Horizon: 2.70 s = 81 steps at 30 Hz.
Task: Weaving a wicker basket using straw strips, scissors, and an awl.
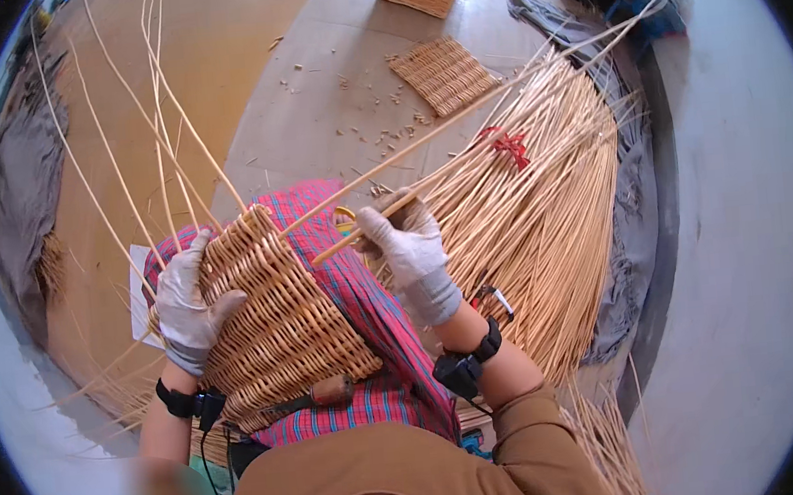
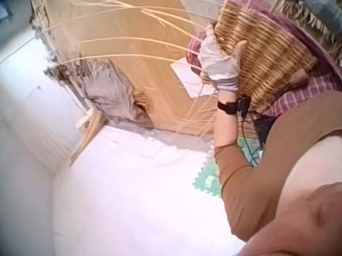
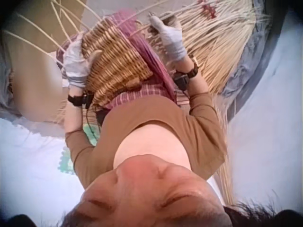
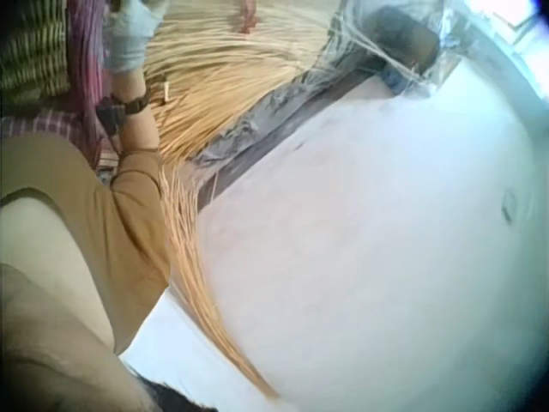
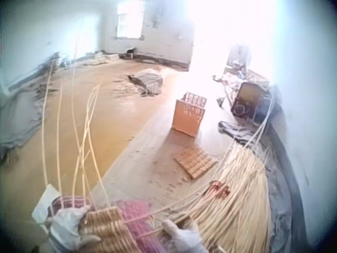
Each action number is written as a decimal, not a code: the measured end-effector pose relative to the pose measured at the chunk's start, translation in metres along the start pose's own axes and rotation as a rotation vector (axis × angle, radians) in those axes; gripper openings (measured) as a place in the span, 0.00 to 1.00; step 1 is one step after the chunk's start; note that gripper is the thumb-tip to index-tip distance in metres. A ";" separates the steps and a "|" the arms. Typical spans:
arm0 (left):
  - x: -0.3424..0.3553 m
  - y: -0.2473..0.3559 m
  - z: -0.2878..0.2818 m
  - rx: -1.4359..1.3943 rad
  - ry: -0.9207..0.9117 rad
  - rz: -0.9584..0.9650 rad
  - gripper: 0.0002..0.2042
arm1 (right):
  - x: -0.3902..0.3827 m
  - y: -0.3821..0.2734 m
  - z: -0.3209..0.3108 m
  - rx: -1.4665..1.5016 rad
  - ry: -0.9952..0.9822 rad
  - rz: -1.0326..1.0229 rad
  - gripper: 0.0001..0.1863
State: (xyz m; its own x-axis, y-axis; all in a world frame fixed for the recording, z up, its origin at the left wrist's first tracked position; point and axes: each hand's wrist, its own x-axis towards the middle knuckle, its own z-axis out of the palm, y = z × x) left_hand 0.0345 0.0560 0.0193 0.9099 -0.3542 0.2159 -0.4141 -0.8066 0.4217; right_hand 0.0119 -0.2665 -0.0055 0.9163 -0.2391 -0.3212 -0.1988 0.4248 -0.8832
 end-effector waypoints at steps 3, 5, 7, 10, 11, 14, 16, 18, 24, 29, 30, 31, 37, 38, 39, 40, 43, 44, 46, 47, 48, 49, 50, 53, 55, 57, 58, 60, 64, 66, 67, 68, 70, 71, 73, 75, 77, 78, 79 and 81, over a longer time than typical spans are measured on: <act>-0.002 -0.002 -0.001 -0.007 -0.006 -0.025 0.51 | -0.005 0.006 0.007 -0.016 -0.053 0.047 0.09; -0.002 -0.002 0.001 -0.015 -0.006 -0.037 0.51 | -0.011 0.013 0.015 0.102 -0.105 0.072 0.08; -0.003 -0.001 0.003 0.098 -0.002 -0.025 0.51 | -0.019 0.017 0.019 0.109 -0.077 0.084 0.08; -0.002 -0.003 0.006 0.063 -0.039 -0.052 0.51 | -0.016 -0.007 0.021 -0.074 -0.046 0.078 0.10; -0.002 -0.004 0.005 0.060 -0.040 -0.046 0.51 | -0.013 -0.017 0.016 -0.369 -0.242 0.224 0.14; 0.003 0.000 0.005 0.033 -0.050 -0.054 0.50 | -0.032 -0.051 0.015 -1.395 -0.767 -0.349 0.14; 0.004 0.000 0.003 0.052 0.065 0.045 0.50 | -0.016 -0.082 0.027 -1.431 -0.872 -0.913 0.18; 0.000 0.001 0.002 0.065 0.044 0.043 0.51 | 0.024 -0.098 0.027 -1.448 -0.906 -1.149 0.19; -0.003 -0.002 0.005 0.122 -0.027 0.011 0.54 | 0.045 -0.106 0.025 -1.728 -1.047 -0.872 0.10; -0.004 -0.002 0.003 0.109 -0.024 0.020 0.54 | 0.058 -0.102 0.013 -1.664 -1.093 -0.561 0.09; -0.003 -0.003 0.004 0.104 -0.028 0.011 0.54 | 0.061 -0.099 0.010 -1.664 -1.104 -0.553 0.09; -0.003 -0.004 0.005 0.106 -0.027 0.018 0.54 | 0.061 -0.098 0.008 -1.685 -1.122 -0.582 0.09; -0.006 0.000 0.005 0.141 -0.014 -0.019 0.53 | 0.045 -0.099 0.036 -1.770 -1.162 -0.509 0.07; -0.005 0.002 0.005 0.128 -0.009 -0.011 0.53 | 0.042 -0.101 0.040 -1.784 -1.152 -0.503 0.07; -0.004 0.002 0.004 0.134 -0.014 -0.023 0.53 | 0.044 -0.099 0.040 -1.784 -1.168 -0.489 0.07; -0.004 0.003 0.004 0.140 -0.020 -0.033 0.52 | 0.044 -0.096 0.040 -1.782 -1.182 -0.475 0.07; -0.011 0.005 0.004 0.138 -0.037 -0.037 0.51 | 0.037 -0.064 0.045 -1.603 -1.202 -0.355 0.08; -0.005 0.005 0.009 0.146 -0.016 -0.049 0.51 | 0.036 -0.052 0.050 -1.537 -1.203 -0.382 0.08; 0.011 0.005 0.016 0.115 0.023 -0.041 0.51 | 0.039 -0.055 0.046 -1.564 -1.154 -0.403 0.09; 0.007 0.007 0.012 0.093 0.023 -0.056 0.51 | 0.035 -0.060 0.048 -1.584 -1.121 -0.436 0.09; 0.004 0.008 0.008 0.071 0.023 -0.073 0.51 | 0.032 -0.063 0.047 -1.603 -1.089 -0.470 0.09; 0.003 0.009 0.007 0.059 0.037 -0.052 0.50 | 0.030 -0.058 0.040 -1.556 -1.074 -0.478 0.11; 0.005 0.008 0.008 0.071 0.050 -0.046 0.50 | 0.044 -0.062 0.034 -1.554 -1.069 -0.499 0.11; -0.003 0.006 0.010 0.046 0.082 -0.111 0.50 | 0.046 -0.078 0.003 -1.661 -0.919 -0.538 0.15; -0.005 0.003 0.008 0.058 0.080 -0.108 0.50 | 0.001 -0.067 -0.006 -1.669 -0.620 -0.424 0.17; -0.005 0.007 0.011 0.044 0.081 -0.095 0.49 | -0.045 -0.039 -0.015 -1.474 -0.420 -0.223 0.16; -0.003 0.008 0.013 0.047 0.071 -0.097 0.49 | -0.057 -0.030 -0.019 -1.361 -0.335 -0.153 0.16; -0.006 0.008 0.010 0.070 0.055 -0.083 0.48 | -0.053 -0.026 -0.022 -1.335 -0.374 -0.214 0.15; -0.012 0.009 0.013 0.140 0.081 -0.049 0.46 | 0.005 -0.068 -0.023 -1.517 -0.616 -0.787 0.12; -0.022 0.018 0.013 -0.024 0.156 -0.066 0.45 | 0.041 -0.079 -0.007 -1.473 -0.685 -1.235 0.14; -0.035 0.017 0.007 -0.001 0.104 -0.019 0.43 | 0.058 -0.084 0.007 -1.489 -0.679 -1.354 0.14; -0.045 0.019 0.008 -0.021 0.093 0.002 0.43 | 0.072 -0.094 0.023 -1.516 -0.674 -1.472 0.15; -0.055 0.020 0.004 0.142 0.032 0.122 0.40 | 0.096 -0.110 0.060 -1.599 -0.615 -1.575 0.15; -0.053 0.023 0.008 0.068 0.080 0.087 0.38 | 0.109 -0.104 0.068 -1.603 -0.601 -1.573 0.15; -0.051 0.020 0.020 0.167 0.055 0.054 0.37 | 0.131 -0.086 0.076 -1.349 -0.533 -1.641 0.14; -0.051 0.022 0.025 0.272 0.024 -0.004 0.36 | 0.129 -0.063 0.058 -1.224 -0.366 -1.533 0.13; -0.059 0.019 0.019 0.303 0.040 -0.006 0.36 | 0.124 -0.047 0.025 -0.997 -0.150 -1.364 0.17; -0.064 0.020 0.016 0.334 0.064 -0.011 0.35 | 0.120 -0.038 -0.005 -0.976 -0.075 -1.230 0.16; -0.066 0.021 0.014 0.368 0.063 -0.021 0.35 | 0.116 -0.027 -0.042 -0.959 0.003 -1.096 0.15; -0.069 0.020 0.014 0.376 0.068 -0.020 0.35 | 0.106 0.023 -0.128 -0.694 0.097 -0.468 0.11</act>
State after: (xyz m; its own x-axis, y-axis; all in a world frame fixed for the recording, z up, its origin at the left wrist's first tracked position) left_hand -0.0364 0.0580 0.0003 0.9089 -0.3143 0.2740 -0.3464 -0.9350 0.0762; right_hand 0.0604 -0.3935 -0.1040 0.9297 -0.3444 0.1304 -0.0036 -0.3623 -0.9320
